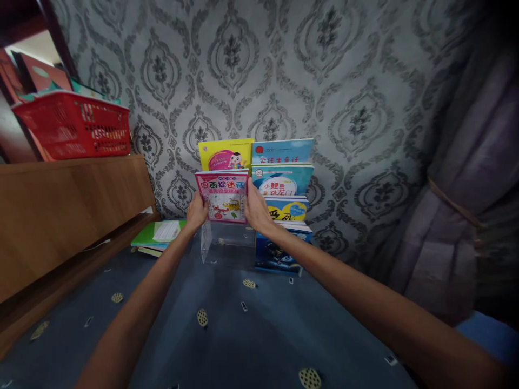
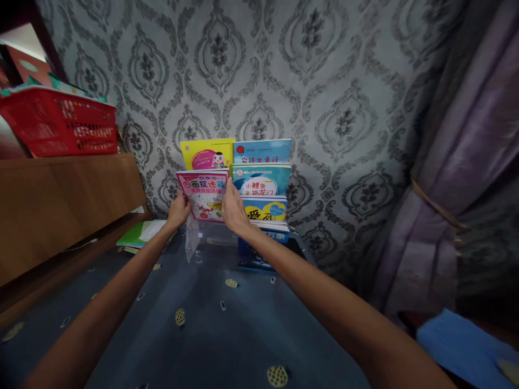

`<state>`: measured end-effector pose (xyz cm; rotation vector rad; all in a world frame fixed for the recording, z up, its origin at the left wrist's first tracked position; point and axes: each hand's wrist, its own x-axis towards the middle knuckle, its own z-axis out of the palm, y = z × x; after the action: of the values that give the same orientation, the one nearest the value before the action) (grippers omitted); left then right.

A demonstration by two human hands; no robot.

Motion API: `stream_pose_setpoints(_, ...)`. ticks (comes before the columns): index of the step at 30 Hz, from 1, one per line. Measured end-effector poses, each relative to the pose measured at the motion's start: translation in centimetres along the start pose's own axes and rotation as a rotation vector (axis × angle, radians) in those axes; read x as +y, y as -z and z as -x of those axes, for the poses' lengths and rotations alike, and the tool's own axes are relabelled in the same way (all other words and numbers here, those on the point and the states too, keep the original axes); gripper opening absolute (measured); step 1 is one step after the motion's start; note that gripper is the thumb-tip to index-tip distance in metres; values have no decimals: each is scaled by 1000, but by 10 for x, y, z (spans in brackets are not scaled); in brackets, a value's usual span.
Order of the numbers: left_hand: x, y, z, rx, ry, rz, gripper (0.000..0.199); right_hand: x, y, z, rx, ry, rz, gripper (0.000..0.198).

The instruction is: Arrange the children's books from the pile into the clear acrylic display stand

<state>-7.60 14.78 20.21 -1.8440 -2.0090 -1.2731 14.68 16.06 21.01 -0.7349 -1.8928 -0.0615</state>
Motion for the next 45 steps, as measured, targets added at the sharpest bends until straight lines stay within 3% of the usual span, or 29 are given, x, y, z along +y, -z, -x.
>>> stream_pose_setpoints(19,3,-6,-22,19,-15,-71,14,14,-9,17,-51,17,64,58)
stream_pose_setpoints(27,5,-4,-23,43,-26,-100,20,10,-10,17,-92,22,28,56)
stream_pose_setpoints(38,10,-4,-25,31,-1,-126,16,-4,9,12,-132,176,49,50)
stream_pose_setpoints(45,15,-1,-28,22,-11,-128,28,-7,6,26,-214,150,72,46)
